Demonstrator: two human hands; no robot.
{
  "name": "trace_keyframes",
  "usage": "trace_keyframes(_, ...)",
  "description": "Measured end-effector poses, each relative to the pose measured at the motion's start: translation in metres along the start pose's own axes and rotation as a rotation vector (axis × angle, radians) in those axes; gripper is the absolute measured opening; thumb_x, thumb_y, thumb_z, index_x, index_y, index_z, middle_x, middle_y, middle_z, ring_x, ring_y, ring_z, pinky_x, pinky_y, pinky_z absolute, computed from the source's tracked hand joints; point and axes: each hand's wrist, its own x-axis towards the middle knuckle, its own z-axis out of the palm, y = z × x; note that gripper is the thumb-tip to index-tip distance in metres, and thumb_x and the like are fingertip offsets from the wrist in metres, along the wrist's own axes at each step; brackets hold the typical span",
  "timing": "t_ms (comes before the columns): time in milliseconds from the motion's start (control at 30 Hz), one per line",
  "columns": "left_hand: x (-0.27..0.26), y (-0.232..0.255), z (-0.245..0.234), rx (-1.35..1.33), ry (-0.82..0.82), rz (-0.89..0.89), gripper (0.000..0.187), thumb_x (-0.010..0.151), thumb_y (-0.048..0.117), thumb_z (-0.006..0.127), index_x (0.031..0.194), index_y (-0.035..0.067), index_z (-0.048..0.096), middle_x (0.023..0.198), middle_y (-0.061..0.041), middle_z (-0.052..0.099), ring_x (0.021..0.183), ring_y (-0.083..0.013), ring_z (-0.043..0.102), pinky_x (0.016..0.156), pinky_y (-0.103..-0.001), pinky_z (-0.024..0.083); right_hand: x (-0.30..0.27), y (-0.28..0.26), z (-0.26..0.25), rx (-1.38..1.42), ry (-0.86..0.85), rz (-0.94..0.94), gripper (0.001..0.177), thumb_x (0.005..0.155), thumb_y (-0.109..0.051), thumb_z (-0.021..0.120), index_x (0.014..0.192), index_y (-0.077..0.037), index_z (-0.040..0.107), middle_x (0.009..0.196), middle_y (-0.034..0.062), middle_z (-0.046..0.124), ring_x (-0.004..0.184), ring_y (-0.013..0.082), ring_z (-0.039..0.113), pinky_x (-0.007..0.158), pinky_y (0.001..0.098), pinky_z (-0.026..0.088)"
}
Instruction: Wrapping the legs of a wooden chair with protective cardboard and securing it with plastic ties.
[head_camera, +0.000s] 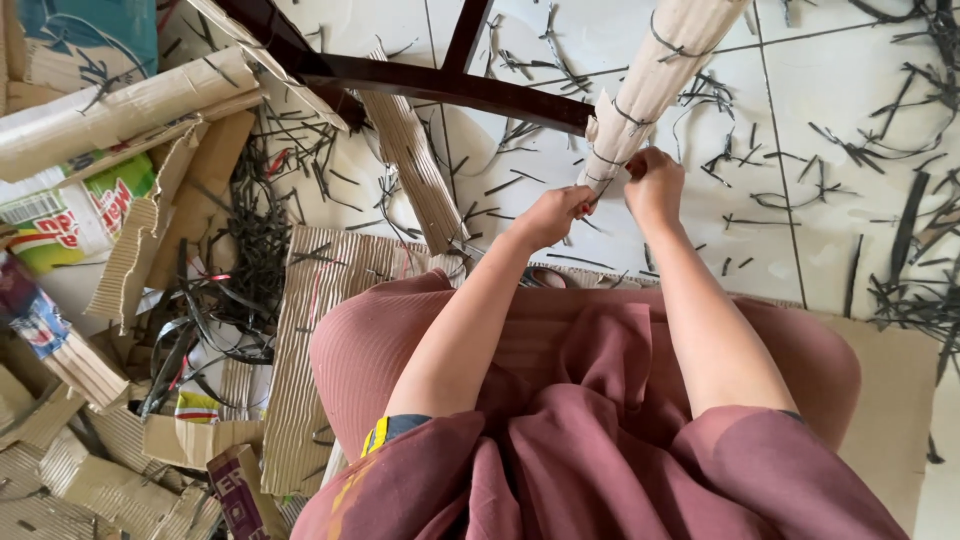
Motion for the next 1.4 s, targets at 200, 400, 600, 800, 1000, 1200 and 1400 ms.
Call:
trace_keyframes(200,-0.003,0.023,-0.010,0.198,0.084,0.252,0.009,0.103,0.013,0.059,0.098,0.013,0.066,0.097,-0.009,0.069,0.091,-0.0310,0.069,0.085,-0.040,0.057,-0.002,0.024,-0.004,0.007,-0.190,0.178,0.008,0.092,-0.012,0.075,0.086,-0.015,0.071,0.077,0.0062,0.070,0.084,0.0329,0.072,0.077,0.0435,0.058)
trace_keyframes(400,0.004,0.032,0.003,0.156,0.184,0.503,0.006,0.098,0.003,0.068,0.101,-0.001,0.071,0.119,-0.017,0.070,0.112,-0.0388,0.067,0.096,-0.046,0.055,-0.012,-0.087,-0.108,0.601,-0.294,0.498,0.008,0.094,-0.013,0.067,0.099,-0.014,0.072,0.092,0.0019,0.067,0.097,0.0168,0.064,0.091,0.0349,0.052)
trace_keyframes(600,0.013,0.017,0.003,0.249,0.175,0.413,0.008,0.101,0.010,0.062,0.099,0.013,0.070,0.108,-0.003,0.071,0.103,-0.0272,0.070,0.092,-0.043,0.055,-0.020,-0.068,-0.078,1.325,-0.335,0.685,0.008,0.110,-0.017,0.050,0.103,-0.014,0.052,0.098,0.0030,0.063,0.071,0.0172,0.062,0.057,0.0233,0.042)
trace_keyframes(800,0.023,0.025,-0.029,0.295,0.049,0.586,0.016,0.100,0.008,0.058,0.086,0.012,0.064,0.093,-0.008,0.073,0.099,-0.0320,0.070,0.086,-0.045,0.056,-0.015,-0.051,-0.072,0.217,-0.389,-0.034,0.008,0.102,-0.009,0.069,0.101,-0.017,0.073,0.084,0.0065,0.074,0.085,0.0328,0.073,0.074,0.0426,0.058)
trace_keyframes(1000,0.027,0.007,-0.047,0.292,0.005,0.412,0.020,0.099,0.000,0.057,0.085,0.014,0.060,0.084,-0.002,0.067,0.089,-0.0263,0.068,0.086,-0.043,0.051,-0.009,-0.023,-0.050,-0.117,-0.281,-0.362,0.013,0.100,-0.006,0.068,0.092,-0.016,0.068,0.080,0.0024,0.072,0.080,0.0308,0.073,0.075,0.0428,0.055)
trace_keyframes(1200,0.021,0.008,-0.047,0.101,0.004,0.234,0.018,0.099,0.003,0.060,0.090,0.017,0.068,0.094,0.001,0.072,0.097,-0.0213,0.070,0.091,-0.040,0.051,-0.012,-0.045,-0.035,0.039,-0.145,-0.242,0.017,0.094,-0.014,0.082,0.087,-0.020,0.068,0.076,-0.0046,0.072,0.076,0.0287,0.072,0.070,0.0428,0.057)
trace_keyframes(1400,-0.001,0.013,-0.061,0.202,0.401,0.066,0.027,0.093,0.002,0.067,0.106,0.024,0.076,0.101,0.001,0.075,0.095,-0.0199,0.076,0.089,-0.037,0.059,-0.019,-0.034,-0.008,0.199,-0.064,0.101,0.019,0.081,-0.010,0.081,0.085,-0.017,0.065,0.074,0.0000,0.073,0.065,0.0235,0.073,0.064,0.0340,0.056)
